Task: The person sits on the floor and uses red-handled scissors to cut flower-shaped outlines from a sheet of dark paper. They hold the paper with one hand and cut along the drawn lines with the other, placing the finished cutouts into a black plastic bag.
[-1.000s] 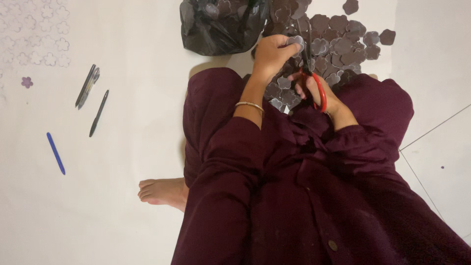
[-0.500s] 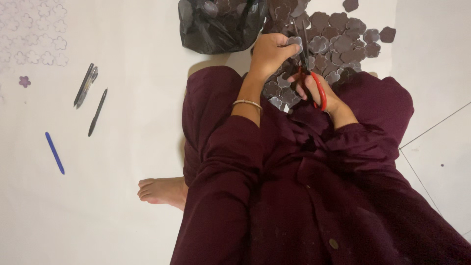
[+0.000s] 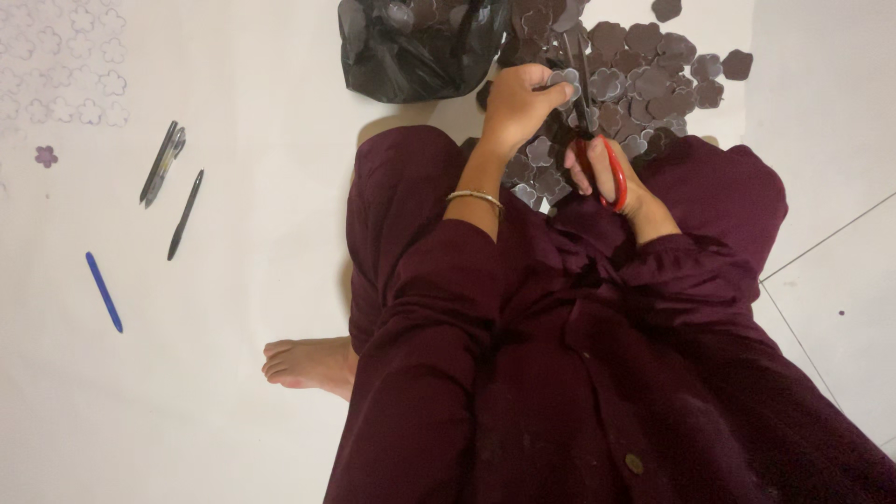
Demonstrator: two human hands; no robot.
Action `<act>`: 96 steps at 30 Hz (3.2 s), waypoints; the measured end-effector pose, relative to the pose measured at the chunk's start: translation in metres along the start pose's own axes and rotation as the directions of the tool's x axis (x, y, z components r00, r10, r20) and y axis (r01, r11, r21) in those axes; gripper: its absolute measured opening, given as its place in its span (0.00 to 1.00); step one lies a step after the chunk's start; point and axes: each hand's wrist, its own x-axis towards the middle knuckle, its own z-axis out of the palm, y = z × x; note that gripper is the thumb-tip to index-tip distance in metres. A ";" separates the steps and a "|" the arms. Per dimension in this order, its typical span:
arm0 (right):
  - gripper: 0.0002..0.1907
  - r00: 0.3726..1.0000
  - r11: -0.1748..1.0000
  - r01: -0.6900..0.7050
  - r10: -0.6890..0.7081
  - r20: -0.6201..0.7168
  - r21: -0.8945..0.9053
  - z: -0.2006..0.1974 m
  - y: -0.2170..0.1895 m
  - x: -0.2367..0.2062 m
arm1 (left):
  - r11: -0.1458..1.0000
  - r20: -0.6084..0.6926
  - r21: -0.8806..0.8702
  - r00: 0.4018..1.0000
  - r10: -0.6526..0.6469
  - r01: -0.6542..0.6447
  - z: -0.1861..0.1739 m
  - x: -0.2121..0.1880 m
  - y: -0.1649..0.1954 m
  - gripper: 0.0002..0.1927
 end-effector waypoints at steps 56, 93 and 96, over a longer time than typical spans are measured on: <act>0.47 0.997 1.000 0.018 -0.019 0.069 0.006 0.001 -0.002 0.000 | 0.990 -0.016 -0.129 0.998 -0.064 0.061 -0.003 0.003 0.004 0.13; 0.54 0.993 0.998 0.060 -0.061 0.105 0.014 0.007 -0.021 -0.003 | 0.990 0.013 -0.108 0.996 -0.090 0.091 -0.004 -0.001 0.010 0.11; 0.54 0.993 0.997 0.053 -0.059 0.106 0.061 0.007 -0.016 -0.003 | 0.987 0.007 -0.131 0.996 -0.091 0.091 -0.002 -0.001 0.008 0.12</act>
